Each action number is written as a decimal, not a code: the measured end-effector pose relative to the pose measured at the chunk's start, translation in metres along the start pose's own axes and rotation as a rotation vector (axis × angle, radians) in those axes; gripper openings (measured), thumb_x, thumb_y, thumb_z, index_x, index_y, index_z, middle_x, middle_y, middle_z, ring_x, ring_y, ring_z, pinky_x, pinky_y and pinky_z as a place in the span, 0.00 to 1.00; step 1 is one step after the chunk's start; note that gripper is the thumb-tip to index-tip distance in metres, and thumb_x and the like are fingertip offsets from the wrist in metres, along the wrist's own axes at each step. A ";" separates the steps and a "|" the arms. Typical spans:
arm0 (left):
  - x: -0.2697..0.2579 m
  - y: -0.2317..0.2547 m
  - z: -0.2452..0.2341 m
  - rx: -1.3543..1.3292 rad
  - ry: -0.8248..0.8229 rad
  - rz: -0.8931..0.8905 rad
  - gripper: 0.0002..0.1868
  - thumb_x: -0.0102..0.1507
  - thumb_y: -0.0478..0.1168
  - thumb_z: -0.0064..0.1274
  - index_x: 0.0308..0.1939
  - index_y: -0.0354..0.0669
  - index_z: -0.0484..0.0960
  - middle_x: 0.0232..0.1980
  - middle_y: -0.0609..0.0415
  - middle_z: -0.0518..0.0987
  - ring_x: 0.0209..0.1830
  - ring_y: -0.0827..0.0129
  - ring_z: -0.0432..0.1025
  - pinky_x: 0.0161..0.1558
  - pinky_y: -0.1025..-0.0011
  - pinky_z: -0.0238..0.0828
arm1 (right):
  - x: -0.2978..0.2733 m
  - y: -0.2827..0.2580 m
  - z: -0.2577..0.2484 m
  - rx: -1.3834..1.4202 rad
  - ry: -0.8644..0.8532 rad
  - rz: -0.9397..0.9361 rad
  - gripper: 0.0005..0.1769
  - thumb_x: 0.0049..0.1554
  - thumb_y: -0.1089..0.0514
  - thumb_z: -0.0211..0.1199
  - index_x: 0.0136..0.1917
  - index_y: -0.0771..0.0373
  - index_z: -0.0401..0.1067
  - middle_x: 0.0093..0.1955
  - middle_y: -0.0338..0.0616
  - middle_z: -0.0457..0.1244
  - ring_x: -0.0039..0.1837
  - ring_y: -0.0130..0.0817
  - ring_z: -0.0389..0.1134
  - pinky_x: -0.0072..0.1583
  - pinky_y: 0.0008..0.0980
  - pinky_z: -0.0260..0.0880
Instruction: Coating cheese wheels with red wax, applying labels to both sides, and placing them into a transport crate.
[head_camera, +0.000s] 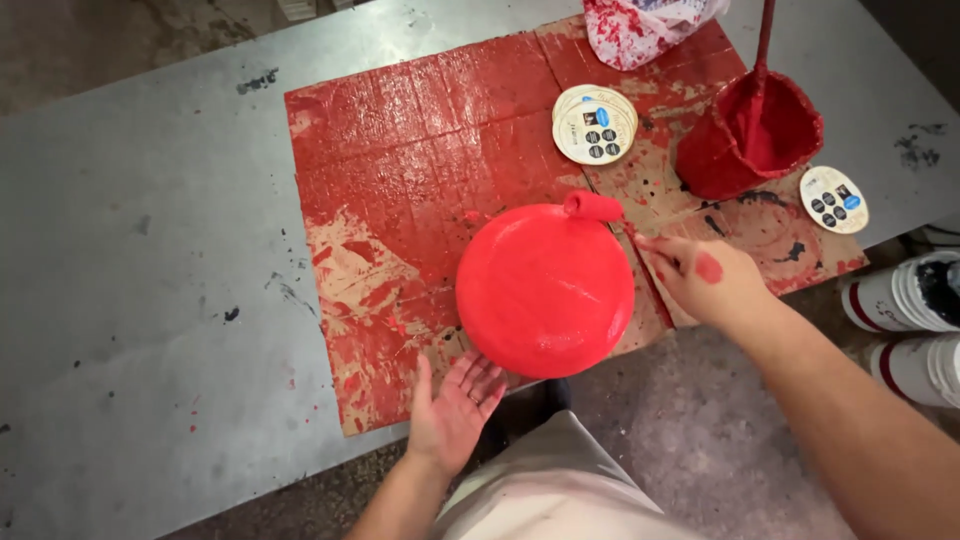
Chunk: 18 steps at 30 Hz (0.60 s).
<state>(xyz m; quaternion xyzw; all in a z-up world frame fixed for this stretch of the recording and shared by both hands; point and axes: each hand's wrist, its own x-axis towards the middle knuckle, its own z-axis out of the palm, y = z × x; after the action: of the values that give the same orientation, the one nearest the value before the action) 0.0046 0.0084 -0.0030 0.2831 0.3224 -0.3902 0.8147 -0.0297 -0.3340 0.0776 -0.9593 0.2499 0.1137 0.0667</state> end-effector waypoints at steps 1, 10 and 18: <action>-0.001 0.001 0.002 0.016 0.004 0.006 0.48 0.61 0.73 0.32 0.66 0.35 0.71 0.62 0.42 0.72 0.65 0.53 0.66 0.72 0.53 0.60 | 0.000 0.004 0.004 0.062 -0.011 -0.021 0.22 0.64 0.40 0.49 0.69 0.31 0.72 0.60 0.30 0.71 0.60 0.46 0.72 0.59 0.46 0.73; 0.005 -0.002 -0.004 -0.014 -0.013 -0.016 0.47 0.61 0.72 0.33 0.65 0.36 0.71 0.64 0.42 0.72 0.66 0.53 0.66 0.73 0.53 0.59 | -0.093 0.051 0.024 0.323 -0.220 0.137 0.22 0.61 0.48 0.58 0.68 0.35 0.75 0.50 0.27 0.75 0.28 0.24 0.62 0.37 0.25 0.71; 0.012 -0.005 -0.003 0.002 0.006 -0.001 0.44 0.59 0.74 0.38 0.60 0.38 0.71 0.57 0.44 0.71 0.59 0.54 0.68 0.69 0.53 0.64 | -0.021 0.014 0.027 0.374 -0.024 0.090 0.22 0.62 0.49 0.52 0.67 0.40 0.76 0.60 0.34 0.72 0.45 0.40 0.72 0.54 0.39 0.68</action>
<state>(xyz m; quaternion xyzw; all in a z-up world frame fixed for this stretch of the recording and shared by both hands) 0.0053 0.0021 -0.0148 0.2852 0.3247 -0.3900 0.8131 -0.0593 -0.3317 0.0558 -0.9166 0.3086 0.0795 0.2414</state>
